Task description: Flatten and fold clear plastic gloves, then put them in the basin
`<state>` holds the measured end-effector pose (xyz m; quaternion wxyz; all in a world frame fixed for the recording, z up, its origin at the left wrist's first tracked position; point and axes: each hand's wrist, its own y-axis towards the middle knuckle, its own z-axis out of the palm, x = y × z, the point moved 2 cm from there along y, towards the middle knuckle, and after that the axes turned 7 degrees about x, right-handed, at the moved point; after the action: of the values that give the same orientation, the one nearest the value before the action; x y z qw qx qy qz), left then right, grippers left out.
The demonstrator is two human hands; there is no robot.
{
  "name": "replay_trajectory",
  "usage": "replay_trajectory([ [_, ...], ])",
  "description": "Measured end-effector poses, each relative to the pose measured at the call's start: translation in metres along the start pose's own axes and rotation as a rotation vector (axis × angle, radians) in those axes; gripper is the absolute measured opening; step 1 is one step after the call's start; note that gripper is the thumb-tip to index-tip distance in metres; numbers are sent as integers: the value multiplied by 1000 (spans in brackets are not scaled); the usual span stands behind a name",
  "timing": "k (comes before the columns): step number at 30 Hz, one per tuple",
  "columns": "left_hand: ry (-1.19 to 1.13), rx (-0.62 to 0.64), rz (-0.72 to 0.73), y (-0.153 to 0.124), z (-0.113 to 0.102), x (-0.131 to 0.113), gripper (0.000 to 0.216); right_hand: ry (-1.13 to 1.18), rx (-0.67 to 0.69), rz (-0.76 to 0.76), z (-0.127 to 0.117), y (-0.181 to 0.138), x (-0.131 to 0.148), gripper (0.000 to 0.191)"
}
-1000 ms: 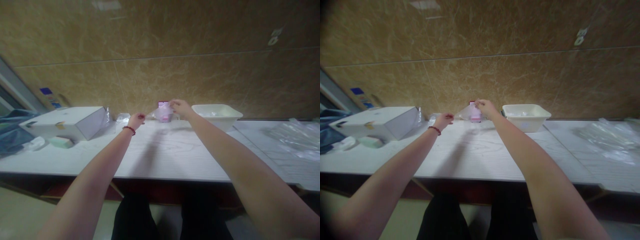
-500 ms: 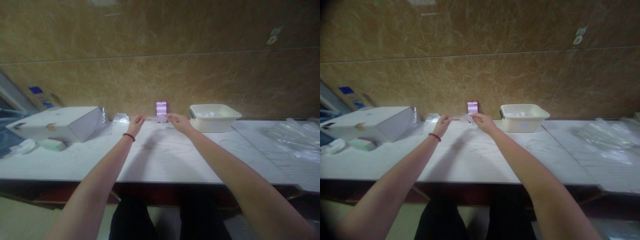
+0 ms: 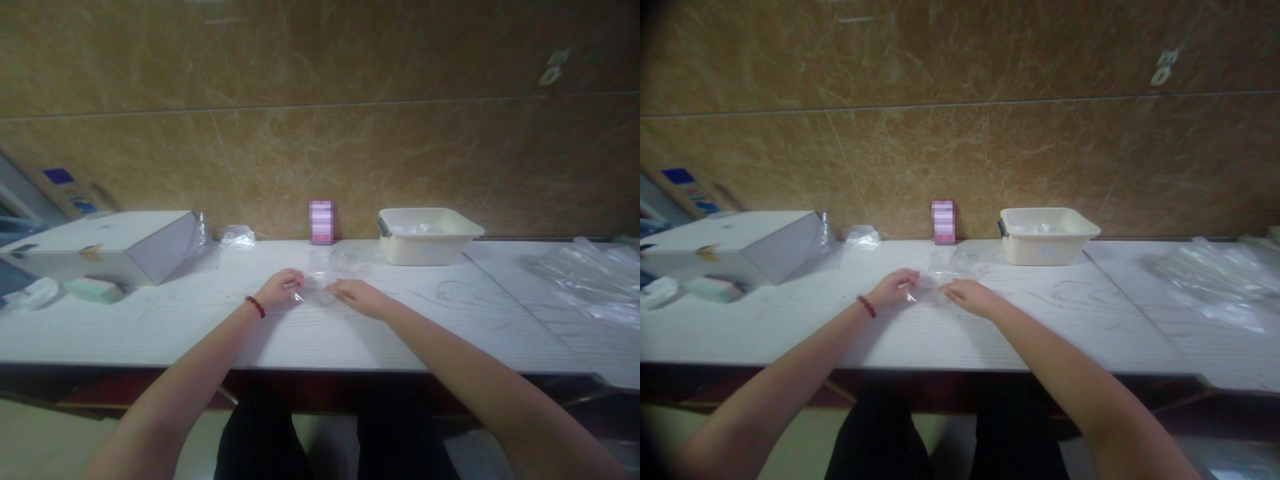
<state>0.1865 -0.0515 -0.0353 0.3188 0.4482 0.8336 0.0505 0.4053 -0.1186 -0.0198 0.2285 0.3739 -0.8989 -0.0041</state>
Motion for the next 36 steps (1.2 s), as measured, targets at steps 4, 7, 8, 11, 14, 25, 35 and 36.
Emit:
replay_trajectory([
  [4, -116, 95, -47, -9, 5, -8, 9, -4, 51, -73, 2, -7, -1, 36],
  [7, -152, 142, -75, -16, 7, -14, 8, -7, 85, -105, 2, -12, 0, 35],
  [8, -154, 155, -76, -18, 8, -16, 8, -9, 93, -104, 2, -13, 1, 35],
  [11, -141, 172, -82, -24, 7, -21, 7, -26, 108, -83, 4, -18, 3, 34],
  [14, -99, 185, -72, -29, 6, -24, 9, -46, 126, -42, 8, -21, 4, 34],
  [25, -26, 209, -64, -44, -15, -39, 25, -119, 172, -44, -17, -35, 10, 52],
  [35, 367, 222, -137, -12, 41, -110, 41, 11, -190, 177, -17, 24, -20, 35],
  [36, 382, 236, -163, -14, 48, -116, 44, 22, -133, 141, -9, 26, -16, 35],
])
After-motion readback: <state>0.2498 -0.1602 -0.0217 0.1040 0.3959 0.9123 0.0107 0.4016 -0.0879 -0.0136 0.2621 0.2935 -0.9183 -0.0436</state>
